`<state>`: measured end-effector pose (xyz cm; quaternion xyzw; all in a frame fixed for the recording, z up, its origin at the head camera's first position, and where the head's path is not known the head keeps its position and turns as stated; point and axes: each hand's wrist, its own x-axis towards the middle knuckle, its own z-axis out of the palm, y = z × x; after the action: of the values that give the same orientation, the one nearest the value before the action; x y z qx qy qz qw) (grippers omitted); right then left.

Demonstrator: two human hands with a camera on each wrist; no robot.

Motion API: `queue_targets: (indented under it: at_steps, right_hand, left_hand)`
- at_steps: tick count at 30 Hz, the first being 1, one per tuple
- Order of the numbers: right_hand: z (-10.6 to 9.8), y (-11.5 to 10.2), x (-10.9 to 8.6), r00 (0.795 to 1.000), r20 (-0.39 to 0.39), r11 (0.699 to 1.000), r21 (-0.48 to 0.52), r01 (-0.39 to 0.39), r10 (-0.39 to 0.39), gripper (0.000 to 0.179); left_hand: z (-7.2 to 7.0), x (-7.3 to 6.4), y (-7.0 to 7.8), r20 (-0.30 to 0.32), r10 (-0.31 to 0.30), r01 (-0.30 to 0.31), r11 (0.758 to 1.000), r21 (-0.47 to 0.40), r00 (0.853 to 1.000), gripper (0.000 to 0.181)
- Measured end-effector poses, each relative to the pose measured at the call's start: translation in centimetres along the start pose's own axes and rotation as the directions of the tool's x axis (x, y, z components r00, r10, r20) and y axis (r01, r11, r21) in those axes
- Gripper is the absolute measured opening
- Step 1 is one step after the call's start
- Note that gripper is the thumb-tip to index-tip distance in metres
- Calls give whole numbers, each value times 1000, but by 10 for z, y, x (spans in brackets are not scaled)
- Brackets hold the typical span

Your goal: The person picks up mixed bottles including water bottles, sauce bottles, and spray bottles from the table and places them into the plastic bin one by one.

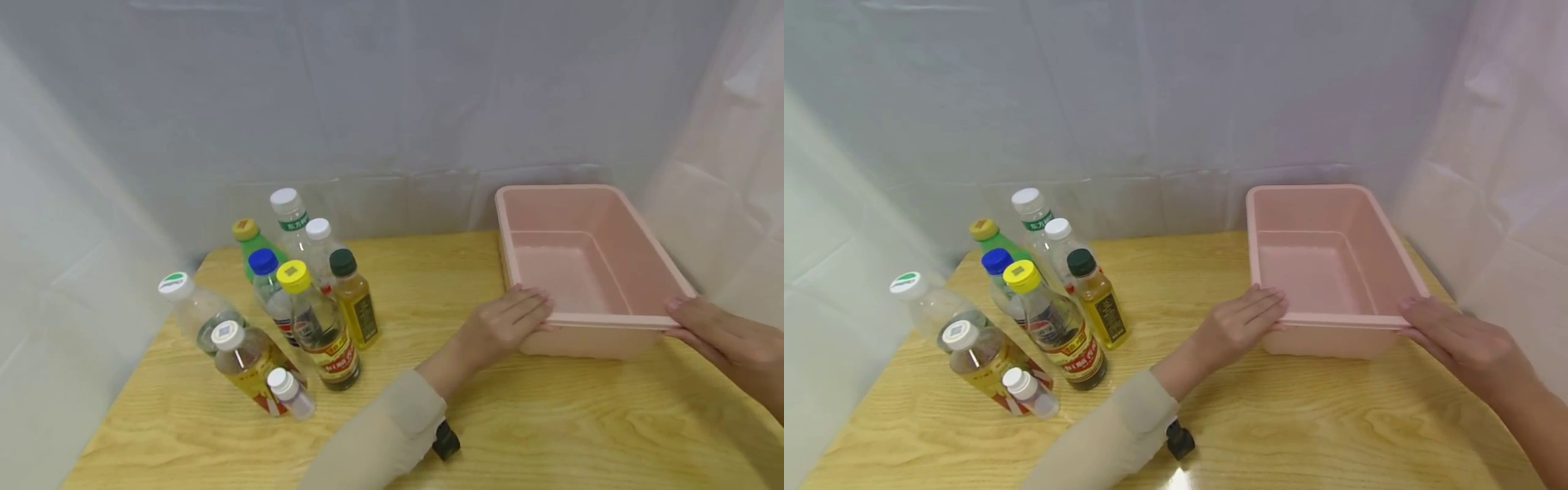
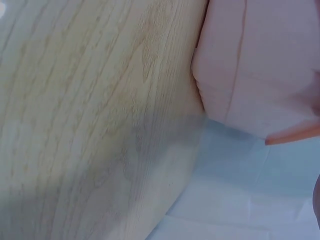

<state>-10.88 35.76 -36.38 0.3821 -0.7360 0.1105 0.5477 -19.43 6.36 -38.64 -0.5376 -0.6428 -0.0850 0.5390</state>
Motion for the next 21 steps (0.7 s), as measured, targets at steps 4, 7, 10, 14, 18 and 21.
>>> queue_targets:
  at_steps: [4, 7, 10, 14, 18, 21]
  right_hand:
    - [6, -1, 0, 997, -67, 999, 21, -28, 30, 36]
    - [11, -5, 3, 997, -75, 1000, 17, -27, 28, 36]
    - [15, -10, 11, 997, -78, 1000, -10, -7, 6, 36]
    - [19, -17, 17, 996, -91, 999, -34, 3, -6, 36]
    - [21, -19, 20, 995, -102, 1000, -28, -13, 10, 36]
    - [23, -21, 19, 994, -109, 999, -32, -10, 7, 37]
  left_hand:
    - [-5, -4, -2, -8, 3, -3, 1000, 3, 1000, 30]
    - [-10, -7, -4, -10, 12, -12, 1000, 12, 1000, 30]
    - [-14, -11, -7, -10, 19, -19, 1000, 18, 1000, 30]
    - [-19, -14, -10, -6, 17, -17, 1000, 12, 1000, 30]
    - [-23, -18, -13, -7, 16, -16, 1000, 4, 1000, 29]
    - [-26, -20, -15, -18, 25, -25, 1000, 13, 1000, 28]
